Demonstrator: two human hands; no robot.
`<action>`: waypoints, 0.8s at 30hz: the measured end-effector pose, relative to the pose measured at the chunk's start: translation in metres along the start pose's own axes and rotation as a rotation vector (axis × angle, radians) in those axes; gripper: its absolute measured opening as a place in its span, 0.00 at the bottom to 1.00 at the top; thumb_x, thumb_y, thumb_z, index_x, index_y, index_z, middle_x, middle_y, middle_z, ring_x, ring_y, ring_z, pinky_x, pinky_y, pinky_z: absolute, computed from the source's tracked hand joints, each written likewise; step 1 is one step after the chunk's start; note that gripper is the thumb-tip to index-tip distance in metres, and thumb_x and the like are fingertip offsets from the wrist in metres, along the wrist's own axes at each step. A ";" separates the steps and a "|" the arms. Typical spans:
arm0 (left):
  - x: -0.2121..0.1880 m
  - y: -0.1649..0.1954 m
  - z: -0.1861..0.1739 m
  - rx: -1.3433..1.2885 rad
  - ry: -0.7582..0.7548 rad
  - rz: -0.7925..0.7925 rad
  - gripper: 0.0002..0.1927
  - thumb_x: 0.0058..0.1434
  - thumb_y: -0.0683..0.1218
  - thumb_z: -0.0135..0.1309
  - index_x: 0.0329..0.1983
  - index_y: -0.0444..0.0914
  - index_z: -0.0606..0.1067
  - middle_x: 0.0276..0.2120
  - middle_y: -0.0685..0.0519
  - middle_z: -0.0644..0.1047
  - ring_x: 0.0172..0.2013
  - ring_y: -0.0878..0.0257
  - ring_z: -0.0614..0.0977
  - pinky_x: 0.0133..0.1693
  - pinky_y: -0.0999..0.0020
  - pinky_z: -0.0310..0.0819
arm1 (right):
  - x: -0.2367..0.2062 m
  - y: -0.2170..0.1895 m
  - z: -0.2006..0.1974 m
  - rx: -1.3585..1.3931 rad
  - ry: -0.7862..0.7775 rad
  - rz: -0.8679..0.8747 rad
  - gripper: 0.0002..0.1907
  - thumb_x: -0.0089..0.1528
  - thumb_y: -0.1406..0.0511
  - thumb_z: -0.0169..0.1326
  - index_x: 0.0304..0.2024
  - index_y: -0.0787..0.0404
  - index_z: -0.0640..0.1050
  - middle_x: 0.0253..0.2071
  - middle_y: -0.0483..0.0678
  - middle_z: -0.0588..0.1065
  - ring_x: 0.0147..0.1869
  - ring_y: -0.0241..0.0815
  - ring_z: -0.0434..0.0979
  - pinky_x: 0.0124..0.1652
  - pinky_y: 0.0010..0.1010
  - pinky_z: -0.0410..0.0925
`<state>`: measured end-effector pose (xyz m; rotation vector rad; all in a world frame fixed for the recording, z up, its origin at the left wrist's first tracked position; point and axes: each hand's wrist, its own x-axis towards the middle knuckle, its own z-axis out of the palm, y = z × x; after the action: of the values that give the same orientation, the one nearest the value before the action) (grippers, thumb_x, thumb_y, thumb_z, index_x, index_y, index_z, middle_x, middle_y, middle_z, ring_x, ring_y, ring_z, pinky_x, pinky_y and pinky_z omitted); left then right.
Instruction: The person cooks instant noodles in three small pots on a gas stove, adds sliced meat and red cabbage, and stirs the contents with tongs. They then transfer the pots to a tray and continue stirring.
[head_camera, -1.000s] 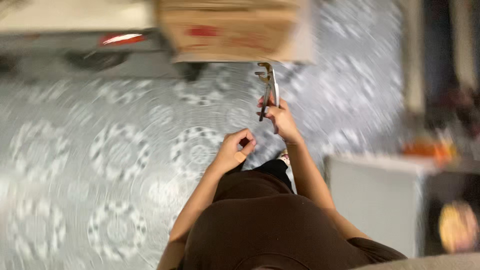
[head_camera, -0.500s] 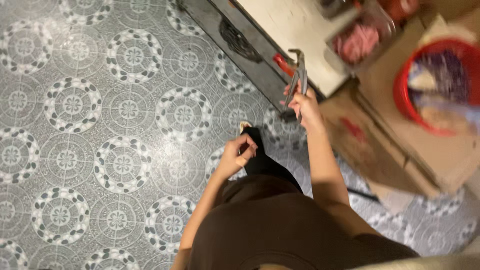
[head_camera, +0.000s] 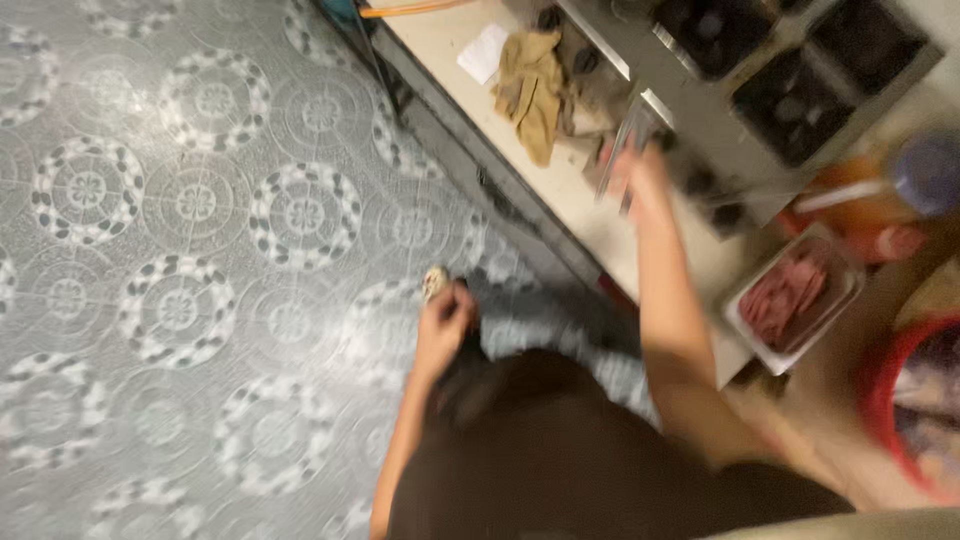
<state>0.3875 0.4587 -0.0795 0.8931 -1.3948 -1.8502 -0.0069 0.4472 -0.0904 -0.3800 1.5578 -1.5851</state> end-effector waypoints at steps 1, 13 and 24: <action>0.019 0.007 -0.013 0.044 -0.011 -0.031 0.09 0.68 0.44 0.51 0.33 0.36 0.70 0.27 0.56 0.73 0.28 0.69 0.75 0.34 0.72 0.71 | 0.005 0.004 0.004 0.017 0.026 0.039 0.17 0.58 0.71 0.49 0.51 0.60 0.69 0.45 0.50 0.75 0.45 0.44 0.75 0.40 0.45 0.73; 0.353 0.104 -0.107 -0.040 -0.342 -0.010 0.07 0.68 0.40 0.50 0.32 0.35 0.70 0.27 0.54 0.75 0.29 0.67 0.75 0.35 0.71 0.71 | 0.228 -0.095 0.084 -0.016 0.252 0.078 0.24 0.54 0.69 0.52 0.54 0.64 0.69 0.48 0.50 0.73 0.51 0.45 0.74 0.43 0.50 0.74; 0.484 0.089 -0.083 -0.088 -0.332 -0.149 0.09 0.68 0.40 0.50 0.30 0.35 0.70 0.26 0.51 0.75 0.28 0.65 0.75 0.34 0.69 0.70 | 0.353 -0.108 0.072 -0.240 0.356 0.184 0.37 0.57 0.68 0.56 0.67 0.70 0.58 0.45 0.55 0.76 0.48 0.47 0.76 0.46 0.39 0.69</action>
<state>0.1931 -0.0012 -0.0760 0.6833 -1.4578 -2.2343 -0.1994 0.1247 -0.0985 -0.0788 2.0030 -1.3784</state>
